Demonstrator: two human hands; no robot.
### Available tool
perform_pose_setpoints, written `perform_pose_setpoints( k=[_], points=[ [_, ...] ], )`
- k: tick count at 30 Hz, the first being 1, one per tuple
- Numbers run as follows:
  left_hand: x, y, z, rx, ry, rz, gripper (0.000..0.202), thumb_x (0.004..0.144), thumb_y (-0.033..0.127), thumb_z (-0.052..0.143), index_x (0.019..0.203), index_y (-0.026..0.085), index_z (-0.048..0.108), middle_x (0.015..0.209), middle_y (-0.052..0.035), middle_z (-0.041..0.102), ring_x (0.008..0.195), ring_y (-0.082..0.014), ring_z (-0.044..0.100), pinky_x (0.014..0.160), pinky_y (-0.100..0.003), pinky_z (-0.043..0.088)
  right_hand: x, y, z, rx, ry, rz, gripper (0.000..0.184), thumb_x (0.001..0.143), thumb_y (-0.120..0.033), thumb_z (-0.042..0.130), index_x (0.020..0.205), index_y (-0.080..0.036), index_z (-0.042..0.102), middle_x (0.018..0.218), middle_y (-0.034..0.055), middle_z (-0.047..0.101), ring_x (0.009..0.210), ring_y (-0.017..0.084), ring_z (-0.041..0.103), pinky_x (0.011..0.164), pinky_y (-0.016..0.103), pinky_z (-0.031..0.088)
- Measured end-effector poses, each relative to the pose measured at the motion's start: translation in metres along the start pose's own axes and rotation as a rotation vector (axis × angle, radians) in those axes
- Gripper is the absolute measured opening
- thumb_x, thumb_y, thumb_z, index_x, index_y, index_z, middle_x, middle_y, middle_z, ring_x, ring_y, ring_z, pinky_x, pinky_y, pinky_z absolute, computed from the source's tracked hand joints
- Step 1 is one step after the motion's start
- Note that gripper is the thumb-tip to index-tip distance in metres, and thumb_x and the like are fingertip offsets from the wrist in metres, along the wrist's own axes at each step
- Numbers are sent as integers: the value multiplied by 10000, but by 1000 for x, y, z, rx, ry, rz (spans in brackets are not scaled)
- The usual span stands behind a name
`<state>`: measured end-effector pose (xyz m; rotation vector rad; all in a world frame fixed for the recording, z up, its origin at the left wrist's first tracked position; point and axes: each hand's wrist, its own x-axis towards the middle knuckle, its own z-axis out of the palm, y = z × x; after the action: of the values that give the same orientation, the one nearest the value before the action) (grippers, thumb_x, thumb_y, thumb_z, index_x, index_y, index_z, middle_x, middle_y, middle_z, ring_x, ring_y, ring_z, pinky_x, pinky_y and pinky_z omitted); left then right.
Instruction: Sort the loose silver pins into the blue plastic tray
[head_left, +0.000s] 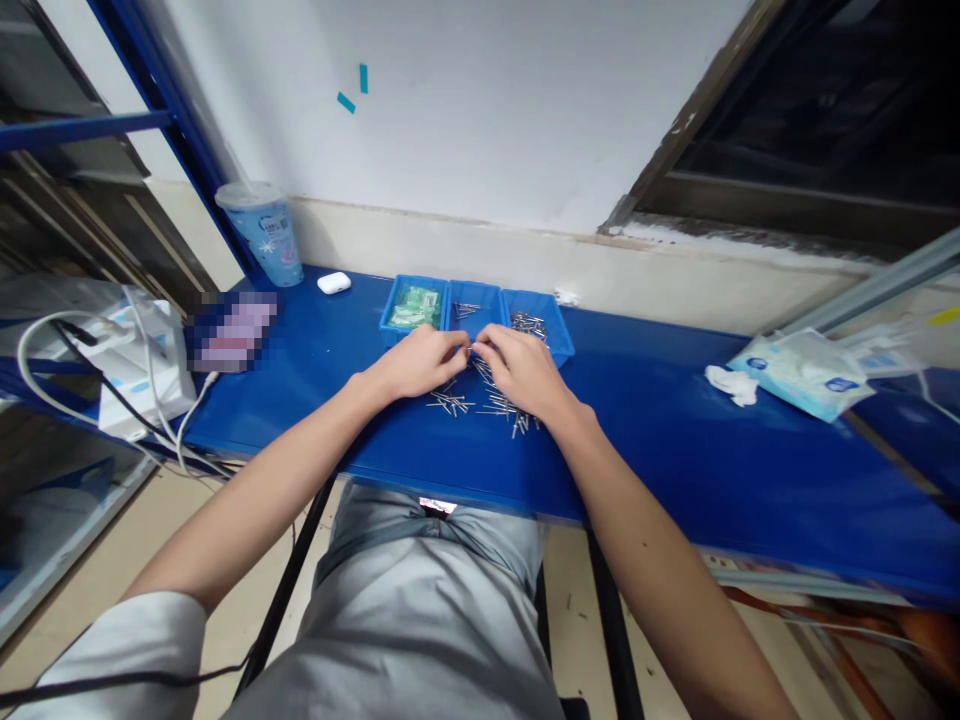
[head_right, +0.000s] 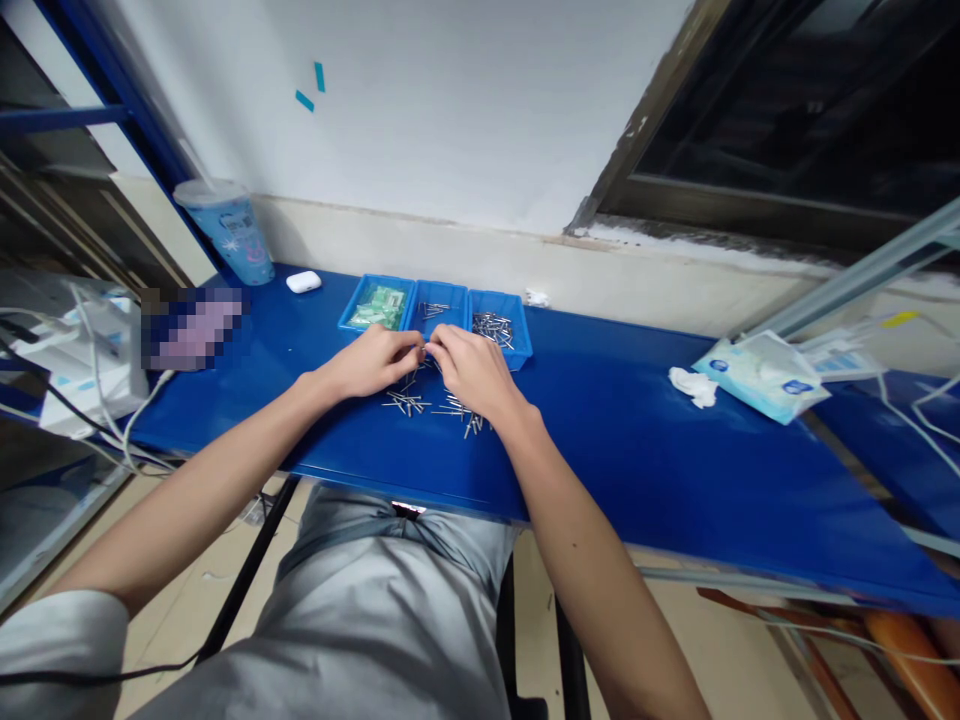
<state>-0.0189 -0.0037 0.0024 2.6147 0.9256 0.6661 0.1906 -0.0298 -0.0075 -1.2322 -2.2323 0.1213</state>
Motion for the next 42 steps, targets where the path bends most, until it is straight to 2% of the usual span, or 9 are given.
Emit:
perform_pose_setpoints(
  k=[42],
  points=[
    [0, -1, 1, 21, 11, 10, 304, 1019, 289, 419, 835, 171, 630, 629, -11, 596, 543, -154, 492, 609, -303, 325, 0, 1, 1, 9, 11, -16, 232, 1075, -341, 431, 963, -224, 598, 928, 71, 692, 816, 228, 605, 702, 322, 365]
  ],
)
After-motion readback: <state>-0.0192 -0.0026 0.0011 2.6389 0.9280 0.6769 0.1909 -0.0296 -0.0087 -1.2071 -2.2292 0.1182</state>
